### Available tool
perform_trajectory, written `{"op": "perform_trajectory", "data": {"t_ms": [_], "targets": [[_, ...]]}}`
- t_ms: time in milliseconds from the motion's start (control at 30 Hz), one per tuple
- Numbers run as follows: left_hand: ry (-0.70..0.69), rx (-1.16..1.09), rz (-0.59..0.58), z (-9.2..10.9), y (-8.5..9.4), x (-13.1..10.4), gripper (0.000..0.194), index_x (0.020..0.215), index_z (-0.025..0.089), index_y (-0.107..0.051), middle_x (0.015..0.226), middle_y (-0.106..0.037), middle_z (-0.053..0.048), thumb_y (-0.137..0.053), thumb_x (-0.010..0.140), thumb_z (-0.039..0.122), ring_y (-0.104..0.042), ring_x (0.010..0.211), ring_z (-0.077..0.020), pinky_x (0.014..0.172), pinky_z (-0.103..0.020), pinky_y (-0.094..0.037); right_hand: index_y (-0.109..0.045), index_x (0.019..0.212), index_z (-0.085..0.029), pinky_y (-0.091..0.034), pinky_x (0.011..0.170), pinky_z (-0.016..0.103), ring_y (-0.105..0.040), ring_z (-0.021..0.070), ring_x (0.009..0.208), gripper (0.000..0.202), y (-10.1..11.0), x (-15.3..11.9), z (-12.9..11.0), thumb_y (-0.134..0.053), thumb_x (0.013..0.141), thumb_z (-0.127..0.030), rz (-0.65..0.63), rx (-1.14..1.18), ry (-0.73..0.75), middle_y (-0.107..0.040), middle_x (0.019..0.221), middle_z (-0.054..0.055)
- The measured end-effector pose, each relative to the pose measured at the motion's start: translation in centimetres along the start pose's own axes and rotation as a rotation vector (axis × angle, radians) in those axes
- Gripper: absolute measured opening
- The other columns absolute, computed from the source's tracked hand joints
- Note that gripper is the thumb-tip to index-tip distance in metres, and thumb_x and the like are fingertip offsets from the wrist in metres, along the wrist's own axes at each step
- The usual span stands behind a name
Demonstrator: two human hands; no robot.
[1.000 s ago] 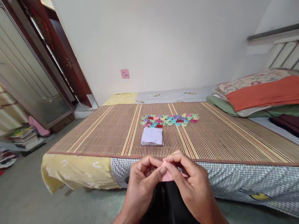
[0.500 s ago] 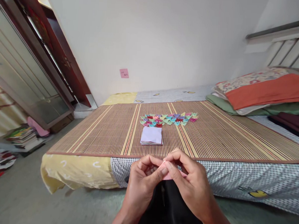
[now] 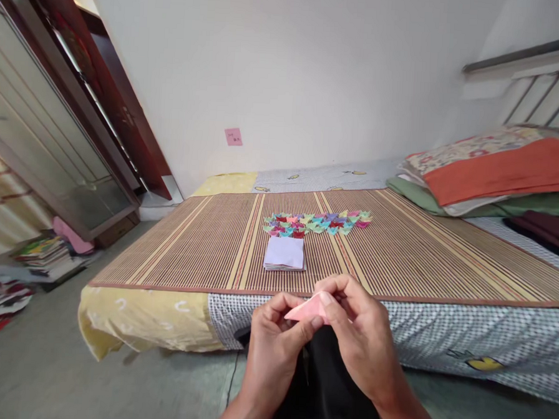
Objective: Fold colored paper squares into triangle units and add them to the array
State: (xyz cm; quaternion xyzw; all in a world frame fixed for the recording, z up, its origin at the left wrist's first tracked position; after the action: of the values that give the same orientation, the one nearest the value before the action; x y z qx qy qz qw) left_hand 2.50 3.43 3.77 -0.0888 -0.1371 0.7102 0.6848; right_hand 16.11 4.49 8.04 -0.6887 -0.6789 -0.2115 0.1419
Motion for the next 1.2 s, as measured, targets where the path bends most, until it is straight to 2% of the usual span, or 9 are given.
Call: {"op": "perform_trajectory", "data": {"t_ms": [167,367,567,700,800,867,1033,1100,1200], "targets": [[-0.050,-0.029,0.021,0.1,0.4,0.3,0.031,0.067,0.015,-0.066,0.067,-0.065,0.001,-0.091,0.071,0.032,-0.056,0.066,-0.0123,0.067,-0.024,-0.044,-0.061,0.091,-0.021,-0.055,0.062,0.021,-0.069,0.0140,0.068,0.015,-0.4,0.2,0.1,-0.058,0.098,-0.033,-0.009,0.108,-0.056,-0.070,0.079,0.001],[-0.102,0.151,0.008,0.5,0.5,-0.1,0.028,0.070,0.016,-0.073,0.066,-0.069,-0.003,-0.080,0.083,0.040,-0.059,0.067,-0.0160,0.067,-0.026,-0.045,-0.062,0.091,-0.020,-0.053,0.057,0.021,-0.065,0.0138,0.062,0.017,0.1,0.4,1.0,-0.060,0.097,-0.035,0.009,0.143,-0.092,-0.066,0.072,0.000],[-0.196,0.331,0.035,1.5,0.6,-0.8,0.043,0.069,0.019,-0.076,0.063,-0.067,-0.004,-0.062,0.097,0.048,-0.058,0.064,-0.0177,0.069,-0.029,-0.045,-0.063,0.093,-0.020,-0.049,0.054,0.022,-0.058,0.0134,0.059,0.021,0.1,0.5,2.3,-0.063,0.096,-0.040,-0.021,0.206,-0.187,-0.061,0.070,-0.001],[-0.149,0.285,-0.038,1.7,0.6,-0.4,0.050,0.070,0.018,-0.076,0.067,-0.069,-0.005,-0.054,0.099,0.053,-0.060,0.068,-0.0189,0.072,-0.029,-0.047,-0.061,0.091,-0.019,-0.048,0.056,0.024,-0.058,0.0142,0.062,0.023,0.0,0.7,2.0,-0.062,0.097,-0.041,-0.090,0.188,-0.184,-0.061,0.073,0.000],[-0.060,0.260,-0.161,1.4,0.0,0.0,0.028,0.090,0.018,-0.077,0.085,-0.072,-0.006,-0.073,0.089,0.046,-0.063,0.081,-0.0207,0.077,-0.029,-0.047,-0.059,0.087,-0.020,-0.047,0.061,0.024,-0.057,0.0141,0.067,0.020,-0.7,0.7,1.4,-0.060,0.097,-0.037,-0.189,0.123,-0.153,-0.059,0.077,0.000],[-0.020,0.282,-0.200,1.1,-0.1,0.3,0.027,0.085,0.017,-0.074,0.082,-0.070,-0.005,-0.080,0.083,0.043,-0.060,0.078,-0.0187,0.075,-0.028,-0.045,-0.058,0.085,-0.020,-0.047,0.064,0.024,-0.056,0.0141,0.071,0.019,-1.4,0.5,1.0,-0.059,0.098,-0.033,-0.258,0.111,-0.136,-0.057,0.078,-0.001],[0.000,0.236,-0.200,0.5,-0.1,0.7,0.033,0.067,0.016,-0.066,0.070,-0.058,-0.001,-0.079,0.084,0.041,-0.052,0.071,-0.0152,0.071,-0.027,-0.042,-0.058,0.086,-0.020,-0.051,0.065,0.024,-0.055,0.0145,0.074,0.017,-2.9,-0.3,1.3,-0.060,0.098,-0.033,-0.374,0.206,-0.188,-0.055,0.080,-0.001],[-0.020,0.184,-0.191,0.7,-0.1,0.7,0.030,0.068,0.016,-0.068,0.073,-0.060,-0.002,-0.079,0.085,0.038,-0.055,0.075,-0.0163,0.075,-0.028,-0.043,-0.060,0.091,-0.020,-0.054,0.068,0.025,-0.059,0.0154,0.078,0.018,-2.9,-0.3,1.8,-0.061,0.098,-0.036,-0.375,0.264,-0.226,-0.058,0.084,0.000],[-0.061,0.109,-0.087,1.3,0.7,0.6,0.024,0.069,0.016,-0.071,0.076,-0.063,-0.002,-0.079,0.085,0.032,-0.059,0.078,-0.0166,0.080,-0.028,-0.045,-0.062,0.101,-0.019,-0.054,0.072,0.026,-0.062,0.0160,0.080,0.024,-2.2,0.0,2.5,-0.067,0.095,-0.042,-0.322,0.277,-0.256,-0.062,0.087,0.002]]}}
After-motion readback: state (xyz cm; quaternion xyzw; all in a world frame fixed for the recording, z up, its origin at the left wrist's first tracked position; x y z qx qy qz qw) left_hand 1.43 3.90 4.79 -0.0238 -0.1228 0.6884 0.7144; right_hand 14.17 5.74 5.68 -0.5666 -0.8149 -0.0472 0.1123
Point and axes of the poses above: each hand's wrist, its own x-axis towards the middle knuckle, its own y-axis out of the back of the hand, z = x × y, the point moved 9 cm from there along x, towards the middle knuckle
